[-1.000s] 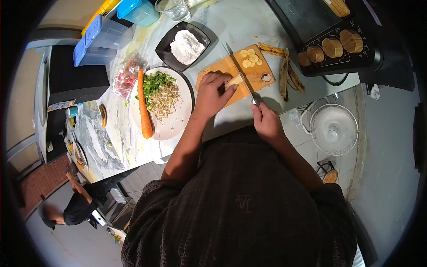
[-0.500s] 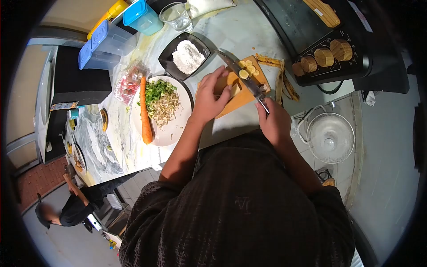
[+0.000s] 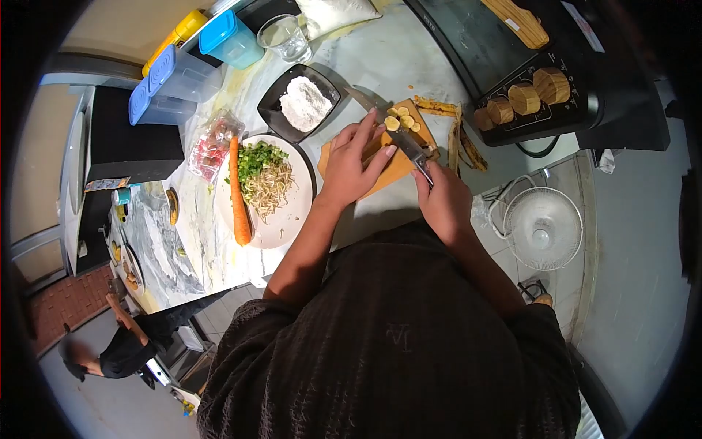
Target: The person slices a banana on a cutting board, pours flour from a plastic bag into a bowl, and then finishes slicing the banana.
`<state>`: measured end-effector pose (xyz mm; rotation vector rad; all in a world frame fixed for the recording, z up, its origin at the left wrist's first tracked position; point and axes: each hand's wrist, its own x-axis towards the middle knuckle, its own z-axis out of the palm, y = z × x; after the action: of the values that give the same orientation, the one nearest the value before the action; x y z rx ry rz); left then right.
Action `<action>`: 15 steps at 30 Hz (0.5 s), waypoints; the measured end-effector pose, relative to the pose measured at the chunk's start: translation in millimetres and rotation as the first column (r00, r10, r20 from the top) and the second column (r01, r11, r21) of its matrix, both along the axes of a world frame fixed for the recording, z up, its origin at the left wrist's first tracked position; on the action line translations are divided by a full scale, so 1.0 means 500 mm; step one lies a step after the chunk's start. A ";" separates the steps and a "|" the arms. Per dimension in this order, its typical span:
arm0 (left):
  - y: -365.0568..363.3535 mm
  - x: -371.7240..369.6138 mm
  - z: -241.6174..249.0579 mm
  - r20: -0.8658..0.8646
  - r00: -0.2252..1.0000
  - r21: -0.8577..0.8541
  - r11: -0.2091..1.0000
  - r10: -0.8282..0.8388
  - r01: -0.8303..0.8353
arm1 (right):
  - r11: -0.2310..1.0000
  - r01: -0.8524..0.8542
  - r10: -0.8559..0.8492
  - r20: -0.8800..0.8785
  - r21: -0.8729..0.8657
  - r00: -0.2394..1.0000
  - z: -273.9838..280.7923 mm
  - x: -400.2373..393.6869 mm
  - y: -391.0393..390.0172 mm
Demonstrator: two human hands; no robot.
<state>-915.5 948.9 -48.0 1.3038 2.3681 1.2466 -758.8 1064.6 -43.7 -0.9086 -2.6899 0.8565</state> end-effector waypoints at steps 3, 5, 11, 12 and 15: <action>0.004 -0.001 -0.003 -0.034 0.999 -0.013 1.000 -0.008 0.008 | 1.000 0.001 -0.001 0.035 0.000 0.999 0.003 -0.004 0.002; 0.006 -0.003 -0.005 -0.030 0.999 -0.021 1.000 -0.014 0.013 | 1.000 -0.005 0.004 0.012 0.027 1.000 -0.002 -0.005 0.003; 0.010 -0.005 -0.013 -0.047 0.999 -0.051 0.999 -0.017 0.015 | 1.000 -0.004 0.004 -0.008 0.026 1.000 -0.005 -0.011 0.006; 0.011 -0.006 -0.015 -0.060 0.998 -0.060 0.998 -0.010 0.006 | 1.000 -0.003 0.003 -0.008 0.026 1.000 -0.005 -0.012 0.006; 0.014 -0.008 -0.015 0.000 1.000 -0.053 0.998 -0.015 0.015 | 0.999 -0.009 0.009 0.006 0.040 1.000 -0.006 -0.014 0.004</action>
<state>-919.6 955.7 -55.4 1.3036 2.3700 1.1717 -766.0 1066.5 -46.8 -0.8921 -2.7084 0.7994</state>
